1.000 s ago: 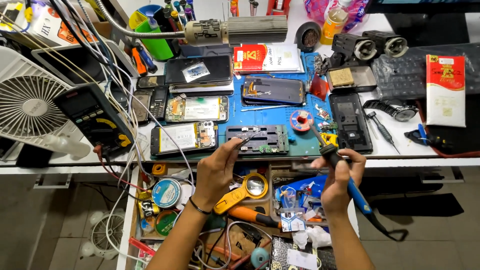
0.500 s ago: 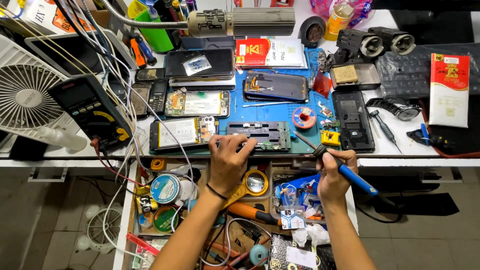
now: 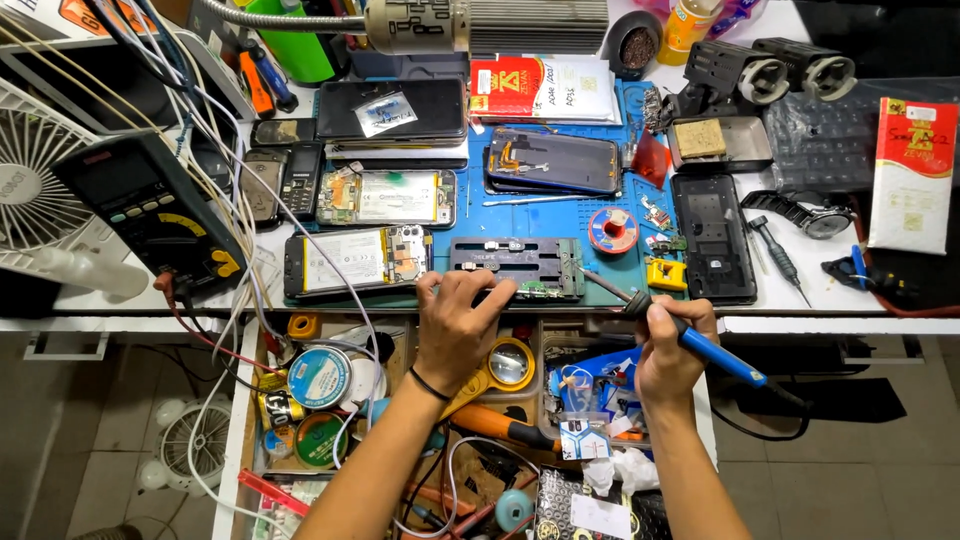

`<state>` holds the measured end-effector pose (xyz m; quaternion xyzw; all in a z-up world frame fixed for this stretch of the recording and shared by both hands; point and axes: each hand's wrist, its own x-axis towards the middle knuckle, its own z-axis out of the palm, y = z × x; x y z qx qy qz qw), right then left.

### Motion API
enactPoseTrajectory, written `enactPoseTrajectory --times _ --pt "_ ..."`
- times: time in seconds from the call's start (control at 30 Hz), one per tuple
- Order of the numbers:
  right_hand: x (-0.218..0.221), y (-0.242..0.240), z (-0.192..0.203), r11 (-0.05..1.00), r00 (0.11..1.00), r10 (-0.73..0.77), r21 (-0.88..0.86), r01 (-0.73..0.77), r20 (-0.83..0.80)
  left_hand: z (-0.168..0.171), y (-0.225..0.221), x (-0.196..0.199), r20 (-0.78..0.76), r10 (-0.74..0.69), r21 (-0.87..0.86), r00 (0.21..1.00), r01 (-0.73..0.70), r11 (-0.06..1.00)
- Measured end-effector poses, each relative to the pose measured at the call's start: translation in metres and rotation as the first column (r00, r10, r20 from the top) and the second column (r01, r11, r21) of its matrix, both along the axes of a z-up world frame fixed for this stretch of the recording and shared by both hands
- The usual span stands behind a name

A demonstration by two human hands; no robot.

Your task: Soldering components on a mobile phone motherboard at a repair station

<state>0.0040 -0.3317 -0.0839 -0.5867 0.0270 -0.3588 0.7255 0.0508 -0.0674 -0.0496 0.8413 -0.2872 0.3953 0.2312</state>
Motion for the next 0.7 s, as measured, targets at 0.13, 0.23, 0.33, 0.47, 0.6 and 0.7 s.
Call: enactPoseTrajectory --times 0.13,0.23,0.33,0.47,0.6,0.7 --pt "-0.0005 0.0007 0.0002 1.000 1.000 0.009 0.004 -0.009 0.002 -0.0006 -0.0002 0.0003 -0.009 -0.005 -0.014 1.000 0.005 1.000" --pt "0.0002 0.0012 0.0020 1.000 1.000 0.011 0.010 -0.011 0.007 -0.0017 0.0012 0.0027 -0.015 -0.007 -0.018 1.000 0.006 1.000" --pt "0.0000 0.0015 0.0025 1.000 1.000 0.012 0.013 -0.012 0.007 -0.0020 0.0018 0.0035 -0.018 -0.006 -0.016 1.000 0.006 1.000" --pt "-0.0002 0.0004 0.0010 1.000 1.000 0.016 0.017 -0.017 0.010 -0.0002 0.0016 0.0030 -0.013 -0.007 -0.022 1.000 0.006 1.000" --pt "0.0000 0.0001 0.0006 1.000 1.000 0.009 0.017 -0.009 0.011 0.0025 -0.0012 0.0023 -0.026 -0.004 -0.060 1.000 0.002 0.998" --pt "0.0001 0.0002 0.0020 1.000 1.000 0.013 0.020 -0.013 0.013 0.0065 -0.0033 0.0034 -0.028 -0.024 -0.098 0.999 0.021 0.995"
